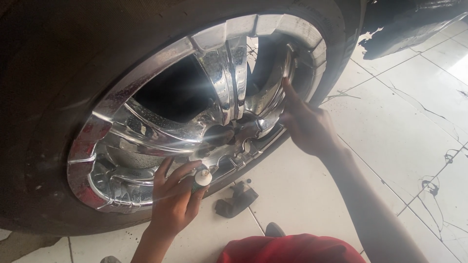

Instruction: Polishing a chrome car wheel using rubbing compound and a cloth.

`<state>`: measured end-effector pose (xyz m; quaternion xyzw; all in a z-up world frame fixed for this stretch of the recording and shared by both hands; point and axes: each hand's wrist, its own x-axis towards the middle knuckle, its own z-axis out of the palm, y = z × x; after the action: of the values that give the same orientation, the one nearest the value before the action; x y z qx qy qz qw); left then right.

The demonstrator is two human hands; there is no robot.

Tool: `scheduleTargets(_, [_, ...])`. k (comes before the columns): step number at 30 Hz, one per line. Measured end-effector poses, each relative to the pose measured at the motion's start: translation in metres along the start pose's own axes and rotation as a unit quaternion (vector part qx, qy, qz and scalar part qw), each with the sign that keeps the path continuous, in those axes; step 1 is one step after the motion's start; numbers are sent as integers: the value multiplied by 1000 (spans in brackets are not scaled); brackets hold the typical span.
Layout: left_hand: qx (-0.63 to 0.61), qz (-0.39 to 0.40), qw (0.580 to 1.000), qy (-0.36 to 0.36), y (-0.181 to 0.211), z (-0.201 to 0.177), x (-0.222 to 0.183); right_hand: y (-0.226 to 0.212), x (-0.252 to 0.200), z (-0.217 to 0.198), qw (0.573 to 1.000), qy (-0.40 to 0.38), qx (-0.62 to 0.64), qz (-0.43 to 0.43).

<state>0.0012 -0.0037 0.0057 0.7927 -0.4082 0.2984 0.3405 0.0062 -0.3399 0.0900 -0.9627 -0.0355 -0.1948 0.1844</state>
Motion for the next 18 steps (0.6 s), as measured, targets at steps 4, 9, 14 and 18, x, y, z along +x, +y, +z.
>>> scheduleTargets(4, [7,2,1000,-3,1,2,0,8,-11,8,998,10,-22,-65])
scheduleTargets(9, [14,3,1000,-3,-2,7,-2,13,-2,7,997,16,-28,-68])
scheduleTargets(14, [11,3,1000,2,-2,9,-2,26,31,-6,1000,13,-13,-24])
scheduleTargets(18, [5,-7,1000,3,-4,6,-3,22,46,-14,999,-2,-51,-1])
